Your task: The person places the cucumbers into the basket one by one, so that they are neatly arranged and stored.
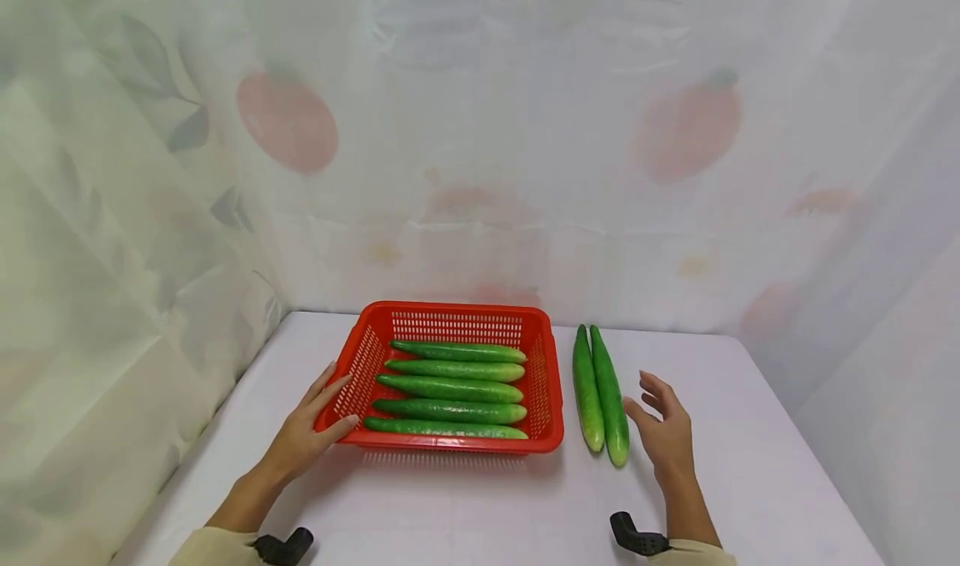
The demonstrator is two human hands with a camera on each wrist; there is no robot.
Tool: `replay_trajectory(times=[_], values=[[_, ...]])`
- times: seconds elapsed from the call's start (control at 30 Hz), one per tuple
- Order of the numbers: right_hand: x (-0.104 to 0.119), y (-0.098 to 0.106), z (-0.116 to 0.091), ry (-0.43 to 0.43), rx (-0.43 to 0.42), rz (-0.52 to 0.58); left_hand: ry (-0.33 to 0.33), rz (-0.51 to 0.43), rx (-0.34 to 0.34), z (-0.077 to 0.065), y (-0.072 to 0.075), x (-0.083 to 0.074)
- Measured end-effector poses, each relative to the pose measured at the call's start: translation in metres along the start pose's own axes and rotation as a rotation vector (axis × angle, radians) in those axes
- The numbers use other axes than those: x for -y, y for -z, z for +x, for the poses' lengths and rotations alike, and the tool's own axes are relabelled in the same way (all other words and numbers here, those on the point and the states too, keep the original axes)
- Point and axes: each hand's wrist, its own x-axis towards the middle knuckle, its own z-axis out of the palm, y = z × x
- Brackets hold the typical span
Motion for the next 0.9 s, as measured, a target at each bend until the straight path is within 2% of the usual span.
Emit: replay_trajectory(times=[0.4, 0.73, 0.9], values=[[-0.031, -0.014, -0.001, -0.104, 0.083, -0.001, 0.005, 0.0, 0.001, 0.0, 0.0, -0.001], [-0.043, -0.019, 0.0, -0.028, 0.092, -0.108, -0.001, -0.002, 0.0, 0.0, 0.001, -0.002], [-0.041, -0.023, 0.0, -0.039, 0.063, -0.207, 0.002, 0.004, 0.004, 0.0, 0.0, -0.001]])
